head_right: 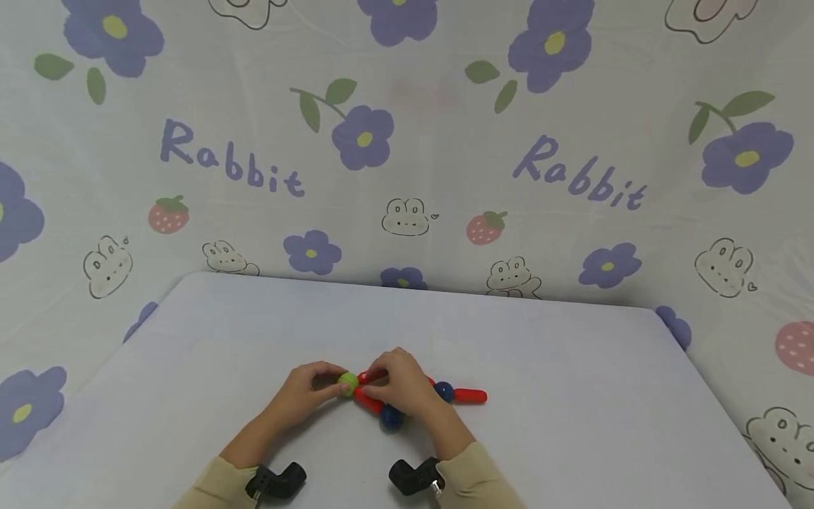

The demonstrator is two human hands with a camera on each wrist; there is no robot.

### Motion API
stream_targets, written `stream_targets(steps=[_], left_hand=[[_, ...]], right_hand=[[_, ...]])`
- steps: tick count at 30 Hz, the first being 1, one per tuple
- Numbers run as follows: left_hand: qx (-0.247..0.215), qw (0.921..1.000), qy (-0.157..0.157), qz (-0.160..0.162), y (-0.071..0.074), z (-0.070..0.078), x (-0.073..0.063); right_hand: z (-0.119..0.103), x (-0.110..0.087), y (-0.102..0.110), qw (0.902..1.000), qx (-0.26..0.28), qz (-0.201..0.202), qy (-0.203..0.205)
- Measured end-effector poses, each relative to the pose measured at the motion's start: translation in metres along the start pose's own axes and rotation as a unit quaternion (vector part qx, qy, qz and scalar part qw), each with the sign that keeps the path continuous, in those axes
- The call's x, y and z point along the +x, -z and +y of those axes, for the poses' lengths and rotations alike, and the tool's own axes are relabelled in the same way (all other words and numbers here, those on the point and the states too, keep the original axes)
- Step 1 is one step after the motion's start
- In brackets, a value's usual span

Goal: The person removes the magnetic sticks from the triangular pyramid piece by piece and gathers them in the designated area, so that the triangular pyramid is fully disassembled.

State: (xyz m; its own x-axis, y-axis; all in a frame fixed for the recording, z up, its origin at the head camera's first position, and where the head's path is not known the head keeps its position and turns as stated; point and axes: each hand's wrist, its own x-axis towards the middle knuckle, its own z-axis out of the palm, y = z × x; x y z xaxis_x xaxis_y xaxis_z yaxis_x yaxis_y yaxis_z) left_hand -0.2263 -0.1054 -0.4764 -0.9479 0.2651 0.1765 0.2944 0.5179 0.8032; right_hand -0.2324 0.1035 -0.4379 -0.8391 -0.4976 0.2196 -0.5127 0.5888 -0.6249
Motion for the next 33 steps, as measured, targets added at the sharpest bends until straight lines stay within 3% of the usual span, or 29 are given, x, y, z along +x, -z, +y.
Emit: stream_targets(steps=[11,21,27,33], left_hand=[[-0.003,1.0000,0.004,0.001,-0.001,0.000,0.000],[0.004,0.9999,0.000,0.013,-0.003,-0.003,0.001],[0.004,0.9997,-0.008,0.022,-0.003,-0.006,0.001],[0.000,0.9996,-0.018,0.020,-0.003,-0.007,0.001]], right_hand=[[-0.007,0.000,-0.009,0.9958,-0.069,-0.056,-0.021],[-0.013,-0.002,-0.007,0.9933,0.019,-0.112,-0.020],[-0.015,-0.002,-0.008,0.9924,0.015,-0.121,-0.016],[-0.015,-0.004,-0.012,0.9878,0.004,-0.156,-0.006]])
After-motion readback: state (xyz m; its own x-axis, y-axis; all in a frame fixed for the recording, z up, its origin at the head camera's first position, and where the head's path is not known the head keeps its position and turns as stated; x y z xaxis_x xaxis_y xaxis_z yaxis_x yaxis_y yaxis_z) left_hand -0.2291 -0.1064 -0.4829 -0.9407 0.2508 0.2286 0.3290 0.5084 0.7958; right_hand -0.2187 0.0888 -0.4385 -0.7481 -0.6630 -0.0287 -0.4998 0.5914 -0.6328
